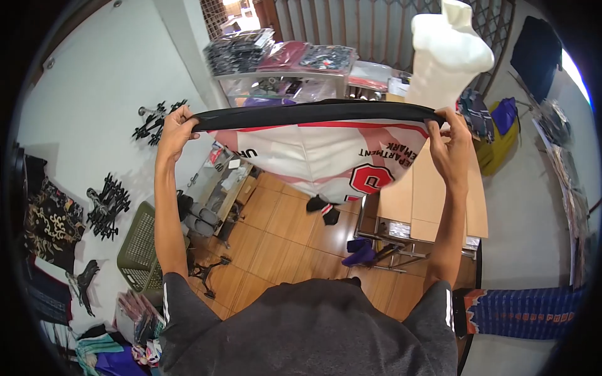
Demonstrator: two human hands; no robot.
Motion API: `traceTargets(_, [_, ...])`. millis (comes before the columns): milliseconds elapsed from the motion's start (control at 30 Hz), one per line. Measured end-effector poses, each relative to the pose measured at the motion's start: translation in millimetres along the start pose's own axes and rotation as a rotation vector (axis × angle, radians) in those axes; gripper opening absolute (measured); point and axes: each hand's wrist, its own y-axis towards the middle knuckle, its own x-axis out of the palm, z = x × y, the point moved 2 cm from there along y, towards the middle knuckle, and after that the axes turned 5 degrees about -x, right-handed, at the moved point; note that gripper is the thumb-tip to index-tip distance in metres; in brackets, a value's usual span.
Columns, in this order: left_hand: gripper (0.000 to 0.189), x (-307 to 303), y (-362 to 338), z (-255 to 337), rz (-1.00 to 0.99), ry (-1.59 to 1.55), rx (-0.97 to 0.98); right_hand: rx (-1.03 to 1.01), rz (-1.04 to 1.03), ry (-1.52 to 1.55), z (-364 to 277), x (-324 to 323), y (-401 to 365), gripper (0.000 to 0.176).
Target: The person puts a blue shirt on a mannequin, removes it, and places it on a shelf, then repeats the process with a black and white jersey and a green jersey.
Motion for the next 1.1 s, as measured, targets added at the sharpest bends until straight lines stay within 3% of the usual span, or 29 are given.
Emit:
traceTargets(133, [0.021,-28,5,-29,-0.045,-0.017,-0.057,0.073,-0.180,0.059,-5,43,24,0.012])
traceTargets(267, [0.008,-44,31,-65,0.044,-0.214,-0.258,0.054,-0.206,0.312,7,96,41,0.007])
traceTargets(433, [0.021,-50,80,-95,0.088,-0.256,-0.353,0.089,-0.311,0.717,42,149,64,0.008])
traceTargets(533, [0.021,-49,120,-104,0.063,-0.304,-0.340,0.070,-0.295,1.114,37,173,82,0.014])
traceTargets(567, [0.022,-48,137,-109,0.028,-0.295,-0.342,0.100,-0.215,1.087,28,177,88,0.019])
traceTargets(667, [0.023,-30,181,-115,0.018,-0.344,-0.333,-0.072,-0.214,1.234,25,192,111,0.022])
traceTargets(767, [0.022,-5,224,-131,-0.032,-0.549,-0.248,-0.068,-0.255,1.183,26,203,128,0.028])
traceTargets(833, [0.037,24,241,-127,-0.074,-0.662,-0.235,-0.071,-0.264,1.084,6,213,143,0.032])
traceTargets(900, [0.051,65,239,-105,-0.019,-0.331,-0.095,-0.025,-0.349,0.954,-13,226,155,0.027])
traceTargets(967, [0.072,109,227,-64,-0.375,-0.362,0.294,-0.037,-0.449,0.833,-30,240,167,0.019])
traceTargets(1000, [0.082,142,202,-15,-0.625,-0.218,0.508,0.021,-0.588,0.651,-44,252,181,0.017])
traceTargets(1033, [0.085,161,203,-3,-0.701,-0.072,0.702,0.058,-0.592,0.642,-41,263,184,0.019])
traceTargets(1067, [0.069,169,195,21,-0.785,-0.064,0.597,0.095,-0.596,0.631,-34,271,188,0.021])
traceTargets(1100, [0.041,188,205,17,-0.856,-0.116,0.548,0.118,-0.592,0.604,-27,275,194,0.021])
